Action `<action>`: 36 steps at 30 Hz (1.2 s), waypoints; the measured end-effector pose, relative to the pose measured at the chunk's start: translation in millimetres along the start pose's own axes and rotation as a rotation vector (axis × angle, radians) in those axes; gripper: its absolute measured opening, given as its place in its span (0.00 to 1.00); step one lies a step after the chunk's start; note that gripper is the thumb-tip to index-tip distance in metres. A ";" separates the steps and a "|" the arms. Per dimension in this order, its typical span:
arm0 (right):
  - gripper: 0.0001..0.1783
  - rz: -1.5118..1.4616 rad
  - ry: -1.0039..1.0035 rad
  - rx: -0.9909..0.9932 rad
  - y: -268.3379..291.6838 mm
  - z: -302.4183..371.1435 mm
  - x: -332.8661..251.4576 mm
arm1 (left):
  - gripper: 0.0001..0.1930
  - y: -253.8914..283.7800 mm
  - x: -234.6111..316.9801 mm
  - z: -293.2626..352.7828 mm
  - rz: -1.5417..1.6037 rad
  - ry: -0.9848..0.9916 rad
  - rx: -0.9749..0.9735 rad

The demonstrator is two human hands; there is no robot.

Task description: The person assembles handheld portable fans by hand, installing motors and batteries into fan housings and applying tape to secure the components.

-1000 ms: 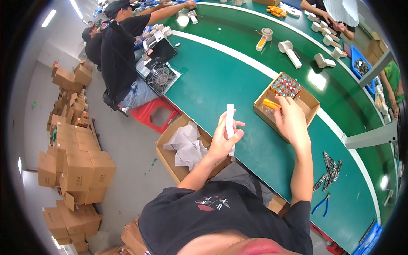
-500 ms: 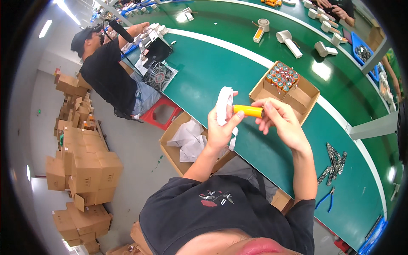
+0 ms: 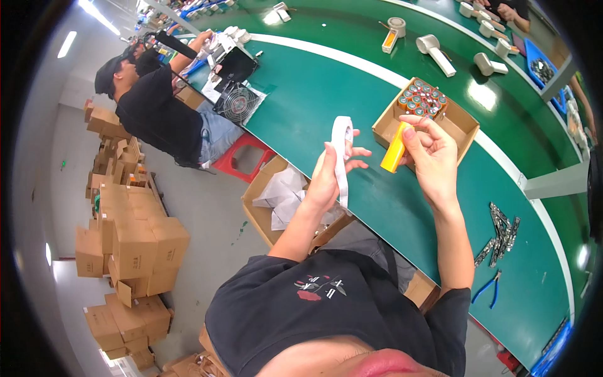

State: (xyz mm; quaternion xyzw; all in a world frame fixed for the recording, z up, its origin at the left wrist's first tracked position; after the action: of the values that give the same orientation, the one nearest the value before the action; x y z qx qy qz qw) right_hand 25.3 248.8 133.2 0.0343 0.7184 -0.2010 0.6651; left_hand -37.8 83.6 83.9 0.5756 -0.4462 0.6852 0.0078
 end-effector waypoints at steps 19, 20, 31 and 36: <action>0.18 -0.237 -0.195 -0.097 2.3 -6.4 23.2 | 0.26 -34.3 22.1 -5.1 -1.113 -0.461 -0.117; 0.18 -0.232 -0.159 -0.105 1.9 -6.1 19.2 | 0.25 -41.4 24.4 -4.9 -1.217 -0.484 -0.128; 0.21 0.350 0.182 -0.052 -6.6 6.8 -9.7 | 0.25 -58.9 35.0 -1.2 -1.579 -0.601 -0.307; 0.19 0.458 0.069 -0.135 -6.3 9.5 -9.5 | 0.25 -57.2 33.4 2.6 -1.614 -0.581 -0.481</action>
State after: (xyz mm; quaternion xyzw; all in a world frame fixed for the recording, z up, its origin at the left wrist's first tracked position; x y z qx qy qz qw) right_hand 33.3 241.9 143.6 0.1585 0.7259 0.0049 0.6693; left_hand -17.0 99.5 144.7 0.8483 -0.0212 0.1858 0.4954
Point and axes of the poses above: each hand's wrist, its own z-axis away from the middle knuckle, its own y-axis out of the back of the hand, x = y × z, the point moved 10 cm from there along -z, towards the middle knuckle, and after that the axes turned 7 degrees about z, right-handed, at the moved point
